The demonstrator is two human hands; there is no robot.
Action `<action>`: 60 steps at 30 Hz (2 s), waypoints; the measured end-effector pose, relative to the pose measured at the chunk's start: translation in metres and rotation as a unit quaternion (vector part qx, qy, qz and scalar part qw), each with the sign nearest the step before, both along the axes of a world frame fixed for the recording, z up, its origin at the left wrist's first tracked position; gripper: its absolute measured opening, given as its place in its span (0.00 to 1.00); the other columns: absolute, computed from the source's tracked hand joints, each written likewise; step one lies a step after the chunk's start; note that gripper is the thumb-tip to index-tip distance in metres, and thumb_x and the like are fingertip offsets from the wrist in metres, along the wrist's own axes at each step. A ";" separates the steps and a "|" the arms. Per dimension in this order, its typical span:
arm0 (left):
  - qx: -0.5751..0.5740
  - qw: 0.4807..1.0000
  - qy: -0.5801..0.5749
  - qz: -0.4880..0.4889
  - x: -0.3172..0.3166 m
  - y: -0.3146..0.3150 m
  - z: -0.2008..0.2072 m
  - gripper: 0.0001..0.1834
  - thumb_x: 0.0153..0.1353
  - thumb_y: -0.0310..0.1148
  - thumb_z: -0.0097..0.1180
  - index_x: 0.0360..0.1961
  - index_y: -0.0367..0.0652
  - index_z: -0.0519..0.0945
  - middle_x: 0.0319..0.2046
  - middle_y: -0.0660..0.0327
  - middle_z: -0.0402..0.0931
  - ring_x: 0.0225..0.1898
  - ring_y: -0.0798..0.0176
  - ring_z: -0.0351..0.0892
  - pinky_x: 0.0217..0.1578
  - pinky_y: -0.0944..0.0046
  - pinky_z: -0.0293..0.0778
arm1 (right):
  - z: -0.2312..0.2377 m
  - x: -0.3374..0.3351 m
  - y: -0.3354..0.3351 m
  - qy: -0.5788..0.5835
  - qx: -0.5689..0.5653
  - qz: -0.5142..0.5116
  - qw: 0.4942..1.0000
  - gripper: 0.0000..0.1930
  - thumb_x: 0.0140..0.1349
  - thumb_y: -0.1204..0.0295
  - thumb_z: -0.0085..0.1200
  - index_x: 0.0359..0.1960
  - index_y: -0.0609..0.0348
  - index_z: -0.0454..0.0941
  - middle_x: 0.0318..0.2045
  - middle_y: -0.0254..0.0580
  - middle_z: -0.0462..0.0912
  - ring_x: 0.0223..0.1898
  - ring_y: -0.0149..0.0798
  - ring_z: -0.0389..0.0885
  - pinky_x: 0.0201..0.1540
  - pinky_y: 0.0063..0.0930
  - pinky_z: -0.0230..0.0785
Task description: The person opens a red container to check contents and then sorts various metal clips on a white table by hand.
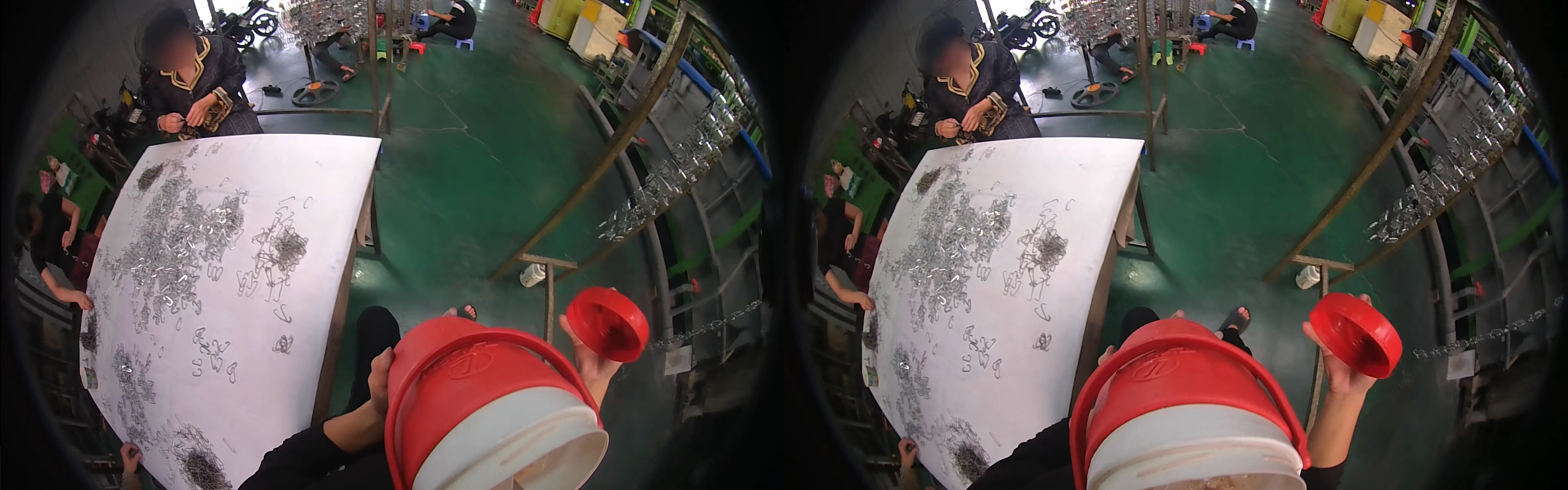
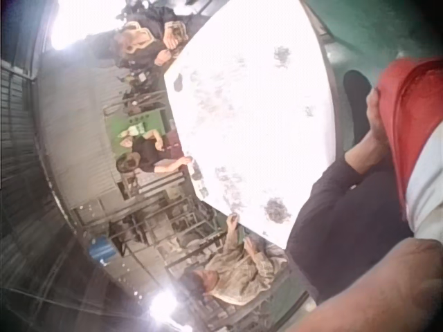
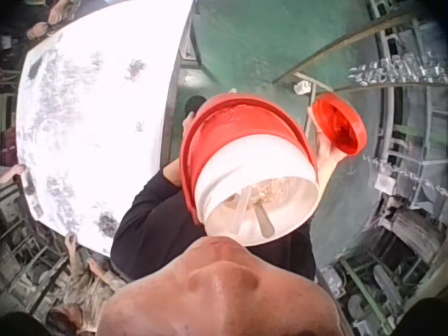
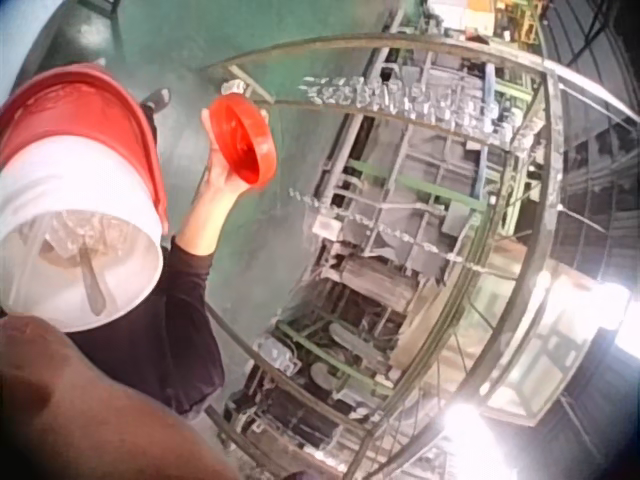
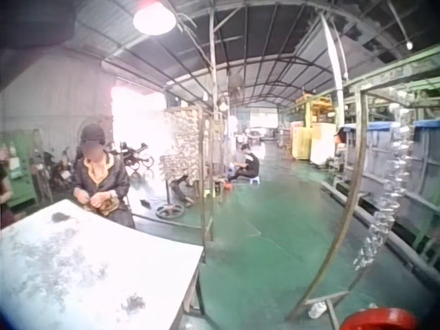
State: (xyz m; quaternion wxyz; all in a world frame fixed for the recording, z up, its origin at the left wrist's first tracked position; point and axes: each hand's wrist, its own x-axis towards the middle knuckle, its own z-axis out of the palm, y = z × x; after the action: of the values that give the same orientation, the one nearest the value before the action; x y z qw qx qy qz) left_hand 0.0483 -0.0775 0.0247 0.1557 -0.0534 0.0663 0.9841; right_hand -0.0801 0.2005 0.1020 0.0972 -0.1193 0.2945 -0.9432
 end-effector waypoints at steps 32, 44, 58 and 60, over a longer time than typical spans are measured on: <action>-0.119 0.989 -0.022 0.083 -0.002 -0.013 0.024 0.35 0.63 0.57 0.34 0.63 0.44 0.58 0.62 0.52 0.57 0.63 0.50 0.59 0.62 0.48 0.56 | 0.016 0.011 -0.029 -0.027 -0.043 0.024 0.998 0.27 0.54 0.57 0.57 0.51 0.59 0.68 0.51 0.55 0.71 0.55 0.57 0.68 0.53 0.72 0.59; -0.137 0.987 -0.027 0.083 -0.005 -0.015 0.023 0.35 0.63 0.57 0.34 0.62 0.43 0.59 0.62 0.52 0.59 0.62 0.50 0.60 0.61 0.49 0.57 | 0.001 0.007 -0.018 -0.007 -0.008 0.041 0.999 0.32 0.54 0.52 0.55 0.58 0.55 0.65 0.56 0.44 0.69 0.59 0.55 0.65 0.56 0.75 0.51; -0.151 0.985 -0.031 0.080 -0.005 -0.016 0.025 0.35 0.63 0.57 0.33 0.62 0.42 0.60 0.61 0.52 0.60 0.62 0.51 0.61 0.61 0.50 0.57 | 0.009 0.009 -0.025 -0.028 -0.037 0.053 0.998 0.29 0.54 0.55 0.55 0.54 0.58 0.67 0.52 0.51 0.72 0.56 0.55 0.68 0.56 0.71 0.54; -0.148 0.985 -0.032 0.080 -0.004 -0.015 0.024 0.35 0.63 0.57 0.33 0.61 0.41 0.60 0.61 0.52 0.61 0.61 0.51 0.61 0.61 0.50 0.58 | 0.012 0.010 -0.028 -0.041 -0.050 0.047 0.997 0.28 0.54 0.56 0.54 0.53 0.60 0.67 0.51 0.54 0.73 0.55 0.55 0.69 0.56 0.70 0.54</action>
State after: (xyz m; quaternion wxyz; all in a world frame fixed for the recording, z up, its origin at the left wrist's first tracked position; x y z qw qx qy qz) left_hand 0.0445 -0.0926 0.0489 0.0693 -0.1122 0.2018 0.9705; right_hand -0.0699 0.1727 0.1138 0.1477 -0.0995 0.2372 -0.9550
